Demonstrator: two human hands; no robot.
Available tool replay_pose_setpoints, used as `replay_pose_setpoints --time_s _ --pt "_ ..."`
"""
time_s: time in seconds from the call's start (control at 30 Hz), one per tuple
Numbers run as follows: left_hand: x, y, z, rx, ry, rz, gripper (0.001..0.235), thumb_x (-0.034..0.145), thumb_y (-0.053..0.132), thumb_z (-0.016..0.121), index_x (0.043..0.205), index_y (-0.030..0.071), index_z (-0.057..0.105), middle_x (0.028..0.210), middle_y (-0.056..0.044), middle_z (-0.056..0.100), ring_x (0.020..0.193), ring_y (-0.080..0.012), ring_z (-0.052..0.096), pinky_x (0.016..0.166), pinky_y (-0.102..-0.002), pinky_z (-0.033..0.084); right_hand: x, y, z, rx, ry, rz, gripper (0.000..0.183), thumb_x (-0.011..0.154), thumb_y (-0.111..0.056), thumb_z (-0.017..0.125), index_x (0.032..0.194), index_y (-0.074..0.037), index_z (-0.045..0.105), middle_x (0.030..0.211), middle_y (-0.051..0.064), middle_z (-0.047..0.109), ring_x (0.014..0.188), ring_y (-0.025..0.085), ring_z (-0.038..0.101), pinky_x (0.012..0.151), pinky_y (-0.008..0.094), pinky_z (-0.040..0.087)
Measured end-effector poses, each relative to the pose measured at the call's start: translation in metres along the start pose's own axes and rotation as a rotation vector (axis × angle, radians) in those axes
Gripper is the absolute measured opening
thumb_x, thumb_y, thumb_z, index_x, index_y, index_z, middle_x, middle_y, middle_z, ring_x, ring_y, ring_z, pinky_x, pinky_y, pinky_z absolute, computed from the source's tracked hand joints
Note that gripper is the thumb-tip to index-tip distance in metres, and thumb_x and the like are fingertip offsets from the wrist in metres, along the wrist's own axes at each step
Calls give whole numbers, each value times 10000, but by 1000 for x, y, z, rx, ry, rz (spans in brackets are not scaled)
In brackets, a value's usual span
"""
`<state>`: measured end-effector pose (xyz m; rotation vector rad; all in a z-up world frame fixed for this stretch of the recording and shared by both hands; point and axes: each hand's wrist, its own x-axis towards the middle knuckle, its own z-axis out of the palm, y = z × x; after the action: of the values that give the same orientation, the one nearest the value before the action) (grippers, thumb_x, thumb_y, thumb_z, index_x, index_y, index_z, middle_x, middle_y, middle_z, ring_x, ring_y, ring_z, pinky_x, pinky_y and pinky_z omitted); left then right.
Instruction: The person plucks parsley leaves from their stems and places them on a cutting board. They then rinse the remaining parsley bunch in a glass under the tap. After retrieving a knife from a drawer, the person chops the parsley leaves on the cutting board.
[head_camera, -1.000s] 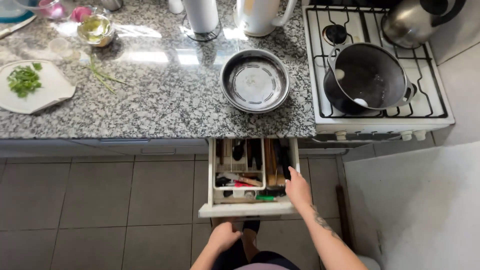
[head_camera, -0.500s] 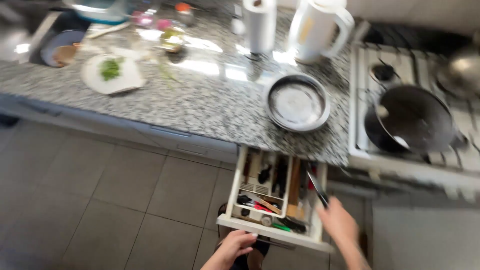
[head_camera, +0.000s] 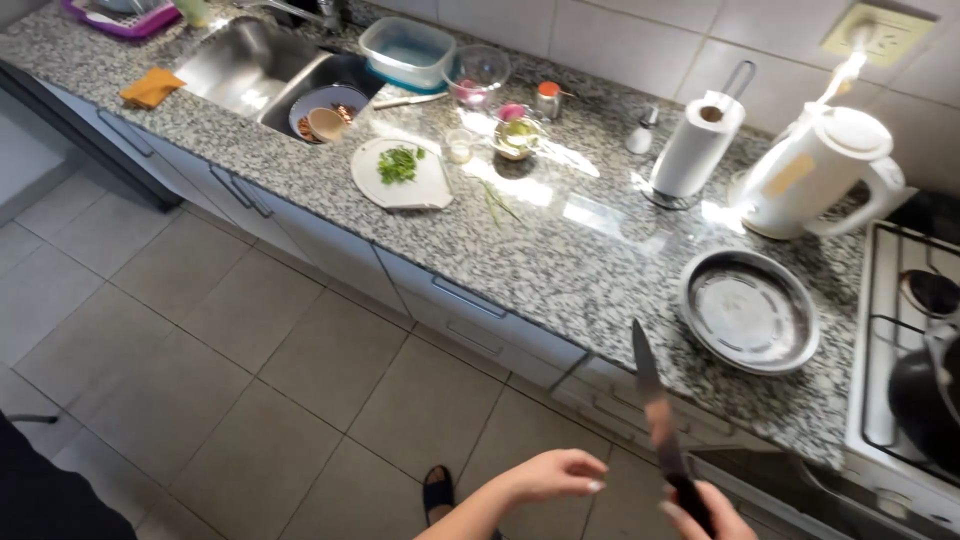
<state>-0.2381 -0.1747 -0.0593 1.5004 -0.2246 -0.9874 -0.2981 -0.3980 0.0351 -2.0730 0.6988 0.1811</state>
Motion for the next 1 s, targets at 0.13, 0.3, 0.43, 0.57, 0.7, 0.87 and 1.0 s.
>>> replay_pose_setpoints --time_s 0.13,0.3,0.43,0.57,0.7,0.87,1.0 --pt "-87 -51 -96 43 224 -38 364 800 363 642 1128 204 628 1102 71 641 1001 -29 590 901 -192 451 6 -102 96 251 -342 221 190 853 -124 615 994 -10 672 687 137 519 604 231 470 613 294 351" --pt "-190 -62 -195 -157 857 -262 196 790 245 649 965 184 712 994 74 705 941 -60 629 880 -204 455 -4 -202 190 174 -475 -143 297 868 -242 619 673 -79 464 528 49 501 482 136 411 498 267 323" --pt "-224 -22 -251 -269 917 -326 223 804 263 645 995 165 704 965 48 693 843 -82 641 829 -220 478 30 -248 240 298 -455 -145 191 872 -184 587 1016 -63 614 547 92 523 448 153 443 430 282 376" --pt "-212 7 -314 -226 928 -222 210 815 251 632 991 157 698 957 46 695 846 -76 636 802 -210 501 82 -298 263 208 -252 -177 291 831 -167 641 1114 -109 612 636 119 617 532 176 532 543 290 427" --pt "-175 66 -393 -102 846 -239 208 858 266 589 1032 186 669 987 66 673 887 -69 624 807 -215 492 136 -347 281 39 -150 -229 344 877 -202 549 1214 -131 539 996 92 653 836 226 643 726 364 486" --pt "-125 129 -488 134 813 -206 295 849 267 582 1139 214 598 1029 95 610 726 -47 561 716 -232 477 198 -370 323 -135 -15 -266 270 879 -293 558 1108 -157 599 851 52 627 708 218 544 642 335 386" --pt "-110 106 -584 319 1004 -32 294 745 206 603 1035 247 632 950 107 638 725 -98 596 752 -277 459 248 -294 336 -58 215 -356 438 905 -139 494 1320 -2 530 1297 187 538 1209 297 470 1023 381 320"
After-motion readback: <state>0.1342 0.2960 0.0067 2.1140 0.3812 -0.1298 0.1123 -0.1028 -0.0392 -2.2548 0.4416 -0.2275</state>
